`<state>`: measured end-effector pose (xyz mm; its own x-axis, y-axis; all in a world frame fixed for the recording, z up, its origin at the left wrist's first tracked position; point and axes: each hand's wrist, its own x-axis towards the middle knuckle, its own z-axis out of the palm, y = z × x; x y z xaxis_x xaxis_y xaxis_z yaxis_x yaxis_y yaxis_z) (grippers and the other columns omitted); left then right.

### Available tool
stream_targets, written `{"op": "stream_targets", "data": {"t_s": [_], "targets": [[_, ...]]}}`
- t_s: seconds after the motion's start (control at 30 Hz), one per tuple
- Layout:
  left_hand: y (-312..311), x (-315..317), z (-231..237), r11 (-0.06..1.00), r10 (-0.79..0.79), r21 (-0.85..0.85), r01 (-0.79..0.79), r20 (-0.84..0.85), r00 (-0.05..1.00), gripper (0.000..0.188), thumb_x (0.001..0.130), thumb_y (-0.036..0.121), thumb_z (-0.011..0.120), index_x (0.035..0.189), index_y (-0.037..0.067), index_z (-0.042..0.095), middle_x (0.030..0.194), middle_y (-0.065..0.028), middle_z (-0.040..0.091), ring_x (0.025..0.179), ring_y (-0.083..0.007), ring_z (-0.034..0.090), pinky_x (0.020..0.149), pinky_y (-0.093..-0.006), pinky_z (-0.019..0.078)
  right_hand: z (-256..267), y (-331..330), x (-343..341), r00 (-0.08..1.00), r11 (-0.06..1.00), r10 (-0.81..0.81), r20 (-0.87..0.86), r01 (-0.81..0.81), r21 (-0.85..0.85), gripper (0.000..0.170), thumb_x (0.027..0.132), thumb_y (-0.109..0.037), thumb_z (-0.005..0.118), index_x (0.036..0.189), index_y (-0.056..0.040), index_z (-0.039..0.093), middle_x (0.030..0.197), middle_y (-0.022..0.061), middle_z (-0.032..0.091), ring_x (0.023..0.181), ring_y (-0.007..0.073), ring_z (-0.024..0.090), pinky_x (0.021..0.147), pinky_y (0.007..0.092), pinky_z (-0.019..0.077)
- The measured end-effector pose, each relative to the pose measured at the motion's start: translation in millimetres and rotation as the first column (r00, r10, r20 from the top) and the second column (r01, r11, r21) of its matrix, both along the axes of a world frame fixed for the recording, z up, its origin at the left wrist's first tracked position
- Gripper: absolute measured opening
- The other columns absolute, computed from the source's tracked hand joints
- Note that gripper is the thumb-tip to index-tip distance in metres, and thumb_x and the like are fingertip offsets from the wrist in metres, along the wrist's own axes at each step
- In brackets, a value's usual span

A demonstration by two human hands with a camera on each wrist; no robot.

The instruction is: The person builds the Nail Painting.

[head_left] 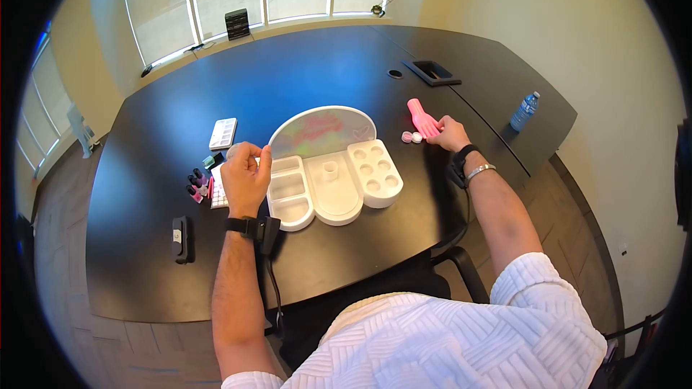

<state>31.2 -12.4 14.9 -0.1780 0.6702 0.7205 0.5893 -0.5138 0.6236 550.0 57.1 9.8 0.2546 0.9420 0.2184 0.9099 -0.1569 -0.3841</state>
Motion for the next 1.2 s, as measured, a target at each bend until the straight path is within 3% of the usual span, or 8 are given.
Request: {"op": "stream_targets", "data": {"t_s": [0.2, 0.27, 0.47, 0.7, 0.77, 0.9, 1.03, 1.2], "targets": [[-1.8, -0.1, 3.2, 0.995, -0.079, 0.054, 0.079, -0.002, 0.997, 0.026, 0.094, 0.012, 0.083, 0.079, 0.003, 0.063, 0.057, 0.0027, 0.037, 0.054, -0.0073, 0.035, 0.052, -0.0299, 0.0293, 34.7, -9.8, -22.6, 0.765, 0.998, 0.028, -0.644, 0.015, 0.061, 0.036, 0.088, -0.032, 0.084, 0.107, -0.0086, 0.065, 0.089, 0.0058, 0.073, 0.074, 0.0161, 0.070, 0.069, 0.0306, 0.0572], [-6.4, 1.5, 8.0, 0.992, -0.120, 0.035, 0.120, -0.001, 0.993, 0.025, 0.093, 0.011, 0.083, 0.079, 0.003, 0.064, 0.059, 0.0005, 0.040, 0.056, -0.0109, 0.040, 0.055, -0.0311, 0.0326, 58.4, -29.6, -46.2, 0.367, 0.971, 0.231, -0.901, -0.150, 0.188, 0.029, 0.100, -0.030, 0.074, 0.118, -0.0099, 0.062, 0.090, 0.0047, 0.072, 0.073, 0.0141, 0.068, 0.066, 0.0277, 0.0558], [-9.1, 9.0, 7.8, 0.963, -0.268, -0.007, 0.269, 0.070, 0.961, 0.024, 0.096, 0.013, 0.082, 0.081, 0.003, 0.066, 0.061, 0.0044, 0.044, 0.056, -0.0069, 0.039, 0.053, -0.0279, 0.0303, 111.5, -93.1, -119.0, 0.041, 0.826, 0.368, -0.929, -0.473, 0.307, 0.031, 0.108, -0.026, 0.065, 0.133, -0.0090, 0.055, 0.101, 0.0089, 0.074, 0.079, 0.0168, 0.071, 0.069, 0.0273, 0.0574], [-10.9, 8.8, 3.7, 0.779, -0.502, -0.199, 0.595, 0.372, 0.781, 0.022, 0.105, 0.026, 0.076, 0.107, 0.005, 0.070, 0.068, 0.0047, 0.061, 0.059, -0.0037, 0.057, 0.054, -0.0232, 0.0432, 105.3, -132.1, -182.6, 0.121, 0.771, 0.385, -0.915, -0.587, 0.247, 0.030, 0.107, -0.022, 0.067, 0.131, -0.0050, 0.061, 0.098, 0.0042, 0.072, 0.078, 0.0097, 0.069, 0.067, 0.0237, 0.0546], [-17.8, 13.2, 9.0, 0.597, -0.608, -0.156, 0.787, 0.552, 0.570, 0.034, 0.108, 0.033, 0.071, 0.122, 0.003, 0.065, 0.080, -0.0032, 0.071, 0.066, -0.0081, 0.068, 0.058, -0.0241, 0.0529, 93.1, -143.4, -207.6, 0.459, 0.727, 0.630, -0.626, -0.633, 0.267, 0.027, 0.104, -0.017, 0.073, 0.127, -0.0039, 0.067, 0.094, 0.0008, 0.071, 0.075, 0.0052, 0.065, 0.065, 0.0231, 0.0524], [-18.3, 16.0, 6.6, 0.502, -0.624, -0.139, 0.854, 0.625, 0.469, 0.046, 0.110, 0.038, 0.067, 0.138, 0.002, 0.058, 0.097, -0.0101, 0.077, 0.079, -0.0126, 0.075, 0.069, -0.0279, 0.0618, 81.3, -158.2, -241.4, 0.538, 0.700, 0.696, -0.476, -0.657, 0.281, 0.034, 0.095, -0.020, 0.083, 0.122, -0.0020, 0.071, 0.084, -0.0003, 0.067, 0.068, 0.0055, 0.061, 0.064, 0.0245, 0.0521], [-19.1, 19.8, 8.6, 0.536, -0.637, -0.090, 0.839, 0.610, 0.472, 0.047, 0.110, 0.034, 0.067, 0.142, 0.000, 0.058, 0.098, -0.0078, 0.077, 0.083, -0.0103, 0.075, 0.073, -0.0284, 0.0632, 74.5, -163.2, -256.4, 0.584, 0.584, 0.806, -0.095, -0.758, 0.292, 0.046, 0.089, -0.029, 0.088, 0.122, -0.0021, 0.072, 0.089, 0.0078, 0.066, 0.070, 0.0161, 0.064, 0.066, 0.0310, 0.0554], [-6.2, 16.9, -4.2, 0.591, -0.668, -0.099, 0.801, 0.497, 0.554, 0.037, 0.109, 0.022, 0.067, 0.137, -0.002, 0.062, 0.093, -0.0018, 0.076, 0.084, -0.0058, 0.071, 0.074, -0.0267, 0.0590, 75.9, -163.4, -261.3, 0.589, 0.591, 0.805, -0.062, -0.792, 0.154, 0.068, 0.083, -0.044, 0.093, 0.131, -0.0033, 0.067, 0.107, 0.0131, 0.065, 0.088, 0.0227, 0.067, 0.075, 0.0376, 0.0568]]}}
